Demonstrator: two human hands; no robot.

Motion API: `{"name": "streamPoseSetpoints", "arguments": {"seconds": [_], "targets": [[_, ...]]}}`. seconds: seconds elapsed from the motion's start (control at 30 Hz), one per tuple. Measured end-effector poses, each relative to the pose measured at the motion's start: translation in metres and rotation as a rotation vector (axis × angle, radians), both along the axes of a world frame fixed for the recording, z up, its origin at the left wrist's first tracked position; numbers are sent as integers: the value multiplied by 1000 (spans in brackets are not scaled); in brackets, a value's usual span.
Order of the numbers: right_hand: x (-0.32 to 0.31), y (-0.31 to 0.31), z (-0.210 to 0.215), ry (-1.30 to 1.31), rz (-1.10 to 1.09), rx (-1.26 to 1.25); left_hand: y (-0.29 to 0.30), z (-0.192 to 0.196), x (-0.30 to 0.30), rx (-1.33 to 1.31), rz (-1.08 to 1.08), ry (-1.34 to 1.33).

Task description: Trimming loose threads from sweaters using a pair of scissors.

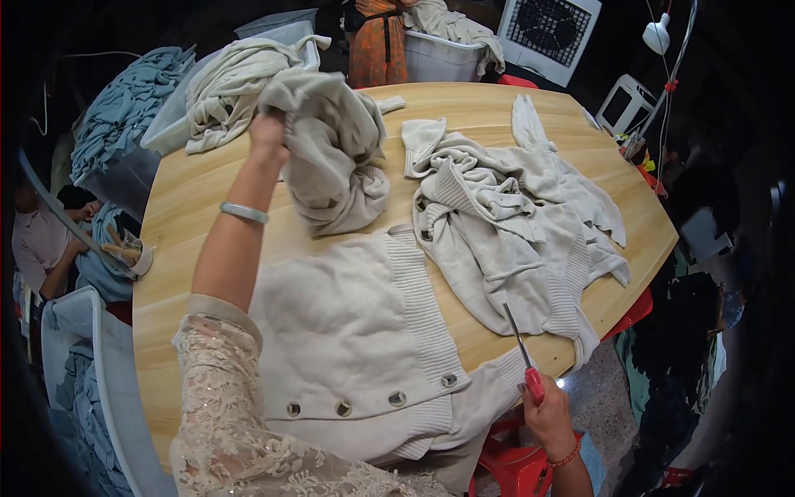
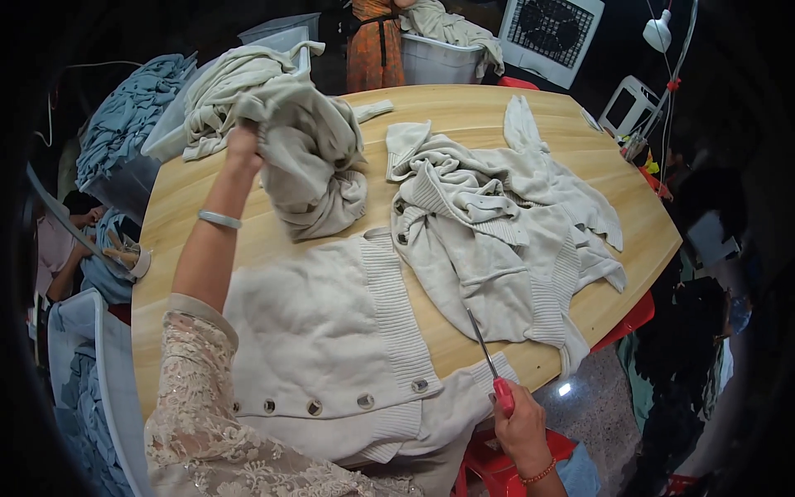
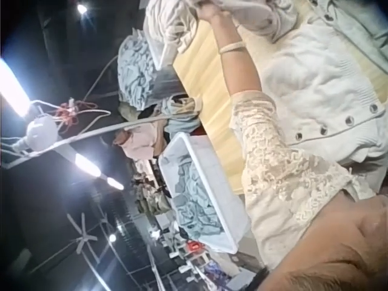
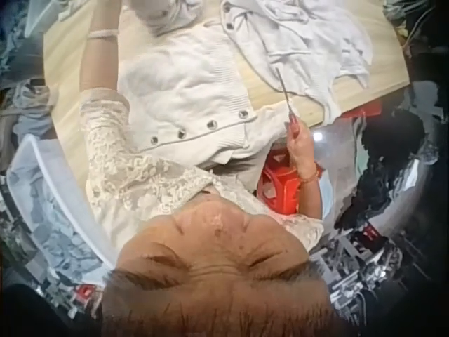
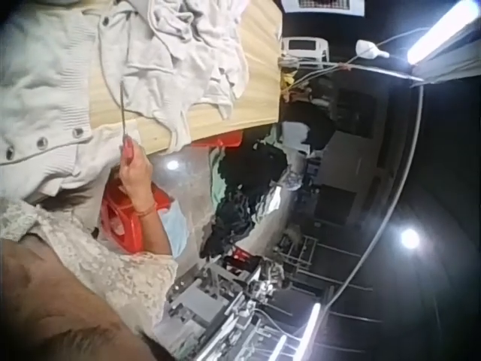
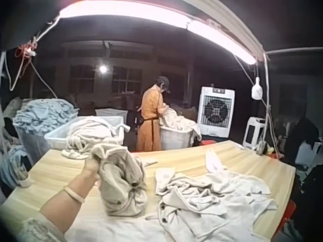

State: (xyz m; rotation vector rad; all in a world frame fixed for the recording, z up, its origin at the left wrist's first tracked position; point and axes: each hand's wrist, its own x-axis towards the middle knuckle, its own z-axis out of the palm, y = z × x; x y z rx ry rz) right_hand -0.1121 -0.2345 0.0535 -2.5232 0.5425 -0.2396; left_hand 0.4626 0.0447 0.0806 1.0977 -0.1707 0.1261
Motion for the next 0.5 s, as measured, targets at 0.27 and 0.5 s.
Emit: {"name": "streamPoseSetpoints", "arguments": {"seconds": [0.27, 0.5], "targets": [[25, 17, 2, -40, 107, -36, 134, -43, -98, 363, -115, 168], [42, 42, 24, 112, 115, -280, 156, -58, -131, 999, 81, 116]]}}
